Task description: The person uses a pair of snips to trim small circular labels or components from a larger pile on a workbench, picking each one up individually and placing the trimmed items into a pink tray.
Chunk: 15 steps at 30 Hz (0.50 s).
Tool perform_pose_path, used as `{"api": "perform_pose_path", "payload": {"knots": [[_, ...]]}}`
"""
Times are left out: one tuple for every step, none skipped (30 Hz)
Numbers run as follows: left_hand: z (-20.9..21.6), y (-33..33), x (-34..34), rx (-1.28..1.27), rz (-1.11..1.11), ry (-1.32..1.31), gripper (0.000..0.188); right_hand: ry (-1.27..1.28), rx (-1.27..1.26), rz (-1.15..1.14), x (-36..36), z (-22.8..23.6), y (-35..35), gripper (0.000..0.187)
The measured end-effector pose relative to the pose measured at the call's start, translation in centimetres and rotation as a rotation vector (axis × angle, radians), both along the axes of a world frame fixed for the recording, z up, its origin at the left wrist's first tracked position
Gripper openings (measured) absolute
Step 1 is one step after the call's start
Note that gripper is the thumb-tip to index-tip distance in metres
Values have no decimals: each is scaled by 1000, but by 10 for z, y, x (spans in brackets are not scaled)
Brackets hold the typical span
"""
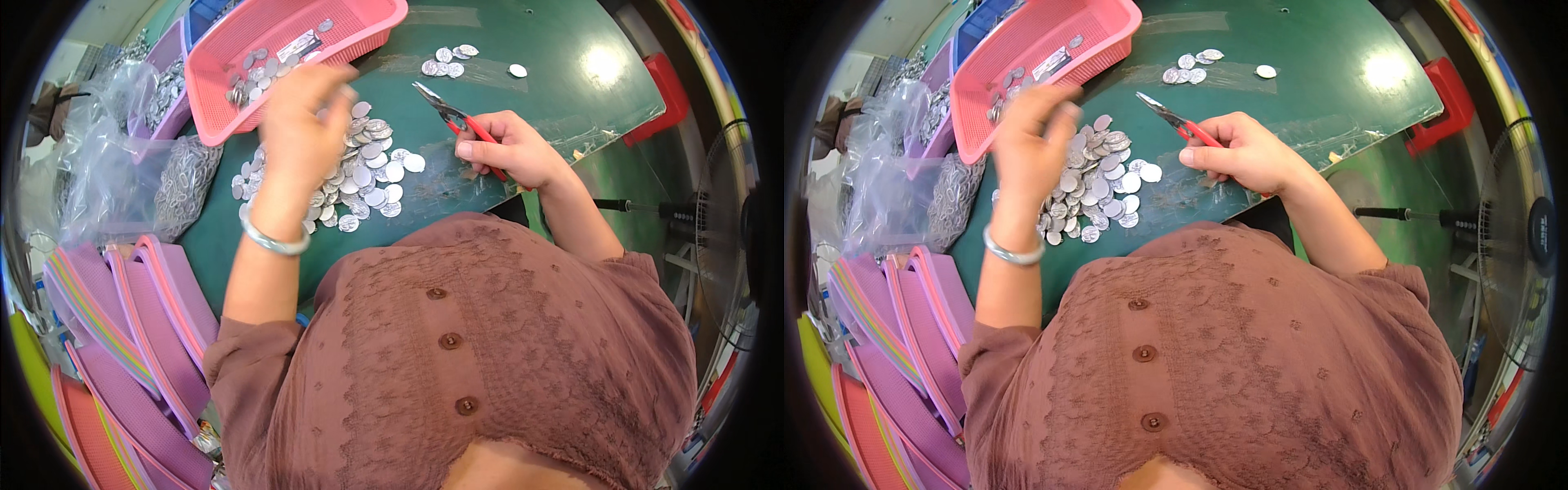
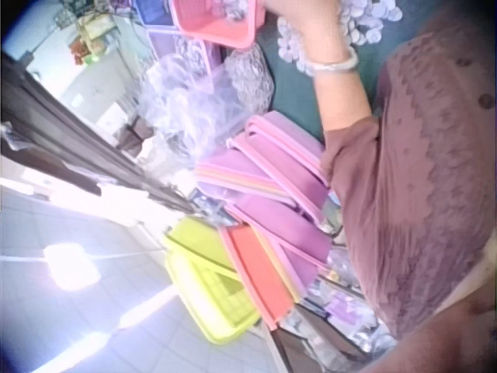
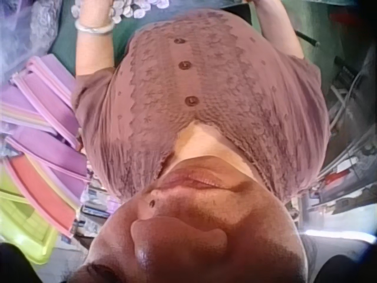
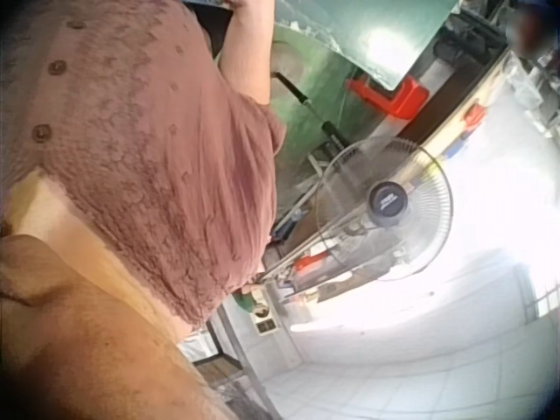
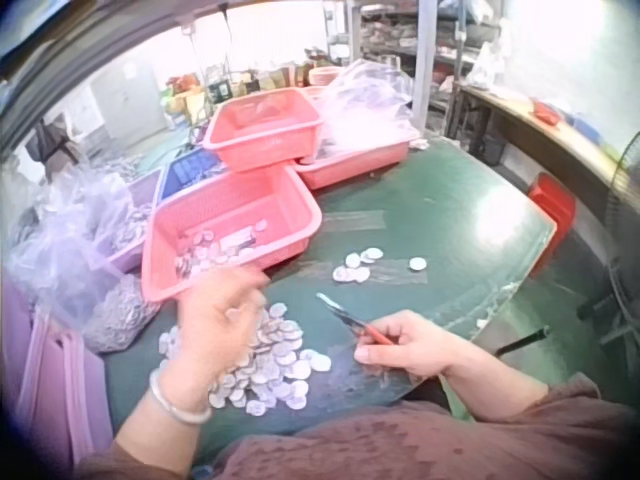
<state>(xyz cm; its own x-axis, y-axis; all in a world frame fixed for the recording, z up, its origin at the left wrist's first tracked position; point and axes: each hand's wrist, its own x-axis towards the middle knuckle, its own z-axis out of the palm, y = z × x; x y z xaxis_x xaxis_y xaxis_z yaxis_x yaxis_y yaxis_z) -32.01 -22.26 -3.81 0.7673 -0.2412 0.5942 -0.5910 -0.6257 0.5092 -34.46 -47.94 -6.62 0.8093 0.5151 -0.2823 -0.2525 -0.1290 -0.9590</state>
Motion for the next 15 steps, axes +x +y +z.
{"api": "perform_pose_path", "payload": {"knots": [[-4, -9, -10, 176, -82, 22, 21, -7, -2, 7, 1, -1, -1, 25], [-11, -18, -21, 227, -157, 123, 22, -15, -4, 15, 1, -2, -1, 25], [-14, -24, -29, 299, -235, 221, 23, -22, -5, 24, 1, -3, -2, 25], [-19, -30, -35, 324, -235, 281, 24, -25, -1, 20, 2, -4, -2, 25], [-23, -32, -37, 363, -244, 277, 24, -27, 3, 18, 2, -5, -2, 26], [-26, -32, -38, 403, -252, 271, 24, -30, 8, 14, 1, -5, -1, 26], [-30, -32, -38, 387, -257, 261, 24, -33, 1, 12, 1, -4, -2, 26], [-33, -32, -37, 371, -262, 251, 25, -35, -6, 11, 1, -4, -2, 26], [-35, -32, -36, 355, -265, 239, 25, -39, -13, 10, 1, -3, -2, 26], [-36, -33, -37, 329, -234, 253, 21, -36, -6, 13, 1, -4, -2, 26], [-37, -34, -37, 304, -204, 268, 17, -33, 1, 16, 1, -4, -2, 26], [-38, -34, -37, 278, -173, 281, 13, -31, 8, 19, 2, -5, -3, 26], [-37, -34, -37, 5, -128, 496, 10, -31, 10, 20, 2, -5, -3, 26], [-35, -33, -39, -273, -79, 706, 8, -31, 11, 22, 2, -6, -3, 26], [-33, -30, -40, -553, -27, 909, 7, -31, 14, 22, 2, -6, -3, 26]]}}
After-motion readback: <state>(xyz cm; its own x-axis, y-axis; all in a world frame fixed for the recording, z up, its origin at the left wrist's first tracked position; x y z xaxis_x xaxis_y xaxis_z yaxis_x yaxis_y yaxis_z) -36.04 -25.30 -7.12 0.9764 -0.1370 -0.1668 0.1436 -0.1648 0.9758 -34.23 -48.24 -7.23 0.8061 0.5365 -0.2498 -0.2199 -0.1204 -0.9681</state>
